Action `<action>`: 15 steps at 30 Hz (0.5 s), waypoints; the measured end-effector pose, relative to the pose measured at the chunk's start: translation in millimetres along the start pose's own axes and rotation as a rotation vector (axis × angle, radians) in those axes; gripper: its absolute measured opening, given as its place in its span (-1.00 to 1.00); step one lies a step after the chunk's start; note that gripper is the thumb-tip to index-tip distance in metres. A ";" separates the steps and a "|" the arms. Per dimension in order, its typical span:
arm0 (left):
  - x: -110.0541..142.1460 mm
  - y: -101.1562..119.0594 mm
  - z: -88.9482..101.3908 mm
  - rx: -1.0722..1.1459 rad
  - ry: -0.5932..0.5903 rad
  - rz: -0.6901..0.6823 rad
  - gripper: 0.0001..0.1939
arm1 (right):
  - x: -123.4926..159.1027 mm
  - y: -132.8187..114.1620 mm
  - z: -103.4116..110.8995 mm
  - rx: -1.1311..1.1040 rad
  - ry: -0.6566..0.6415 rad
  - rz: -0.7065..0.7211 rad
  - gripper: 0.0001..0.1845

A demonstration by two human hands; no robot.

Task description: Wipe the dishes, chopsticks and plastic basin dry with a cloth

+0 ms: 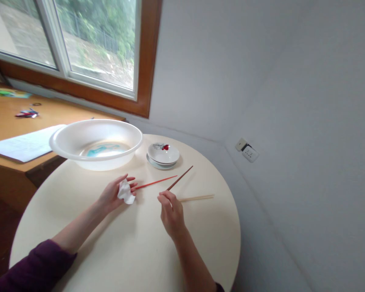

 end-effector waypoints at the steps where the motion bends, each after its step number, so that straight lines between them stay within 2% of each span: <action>1: 0.5 -0.7 -0.2 0.021 -0.008 0.017 -0.86 | -0.3 -1.9 1.3 -0.011 0.013 0.012 -0.68; 8: 0.0 -5.3 1.0 0.112 -0.053 0.084 -0.82 | -4.5 -25.3 -3.1 -0.090 -0.053 0.047 -0.68; 15: -3.7 -13.3 2.8 0.064 0.006 0.065 -0.72 | -1.5 -42.4 -16.2 -0.179 -0.101 0.058 -0.70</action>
Point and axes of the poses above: each hand's wrist, its own x-axis away from the middle knuckle, its own z-axis out of the back of the hand, y = z × x, the point moved 7 cm from there along -x, towards the middle knuckle, and after that the axes turned 2 degrees about -x, right-handed, at the moved point
